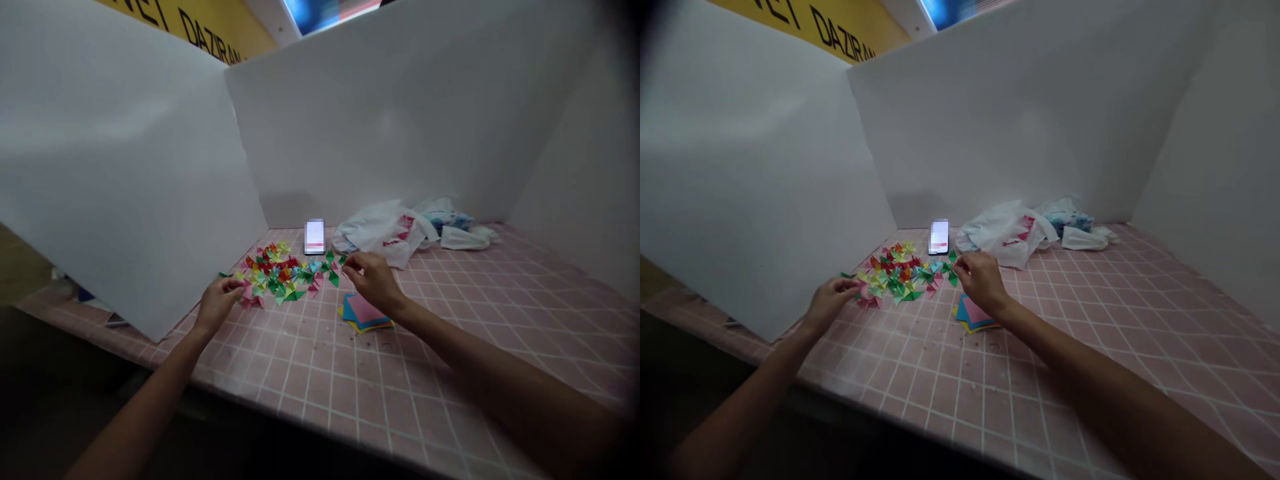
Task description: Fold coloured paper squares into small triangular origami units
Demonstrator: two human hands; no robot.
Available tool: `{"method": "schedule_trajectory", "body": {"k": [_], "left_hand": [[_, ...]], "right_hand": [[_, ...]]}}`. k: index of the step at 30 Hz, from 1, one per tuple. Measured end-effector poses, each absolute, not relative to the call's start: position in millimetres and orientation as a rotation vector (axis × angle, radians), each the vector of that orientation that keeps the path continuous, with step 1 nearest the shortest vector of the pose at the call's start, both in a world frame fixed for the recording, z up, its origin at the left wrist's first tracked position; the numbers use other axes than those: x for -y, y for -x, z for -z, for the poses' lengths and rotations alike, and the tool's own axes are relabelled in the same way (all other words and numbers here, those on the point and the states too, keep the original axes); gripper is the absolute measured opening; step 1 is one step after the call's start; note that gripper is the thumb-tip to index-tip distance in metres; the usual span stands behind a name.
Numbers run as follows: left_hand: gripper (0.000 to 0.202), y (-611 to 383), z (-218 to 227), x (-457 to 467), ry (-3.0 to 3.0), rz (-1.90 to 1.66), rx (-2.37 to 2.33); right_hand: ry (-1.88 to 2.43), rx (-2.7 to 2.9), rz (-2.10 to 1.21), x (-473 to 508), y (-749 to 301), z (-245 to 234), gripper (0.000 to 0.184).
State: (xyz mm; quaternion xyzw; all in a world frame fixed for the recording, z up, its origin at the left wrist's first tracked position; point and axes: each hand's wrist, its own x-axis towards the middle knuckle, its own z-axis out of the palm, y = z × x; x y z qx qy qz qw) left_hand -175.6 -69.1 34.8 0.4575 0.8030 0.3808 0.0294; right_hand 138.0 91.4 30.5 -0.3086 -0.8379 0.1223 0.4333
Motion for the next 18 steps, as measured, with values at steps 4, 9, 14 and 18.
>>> {"method": "schedule_trajectory", "body": {"k": [4, 9, 14, 18], "left_hand": [[0.023, 222, -18, 79, -1.250, -1.089, -2.686], [0.021, 229, 5, 81, -1.215, -0.960, -2.770], [0.022, 231, 11, 87, -1.182, -0.877, -2.853], [0.019, 239, 5, 92, -1.200, -0.841, -2.882]], "right_hand": [[0.770, 2.102, -0.308, -95, -137, -25, 0.016], [0.757, 2.136, -0.316, -96, -137, -15, 0.015], [0.734, 2.146, -0.295, -101, -140, -10, 0.016], [0.742, 2.142, -0.271, -104, -140, -6, 0.018]]}}
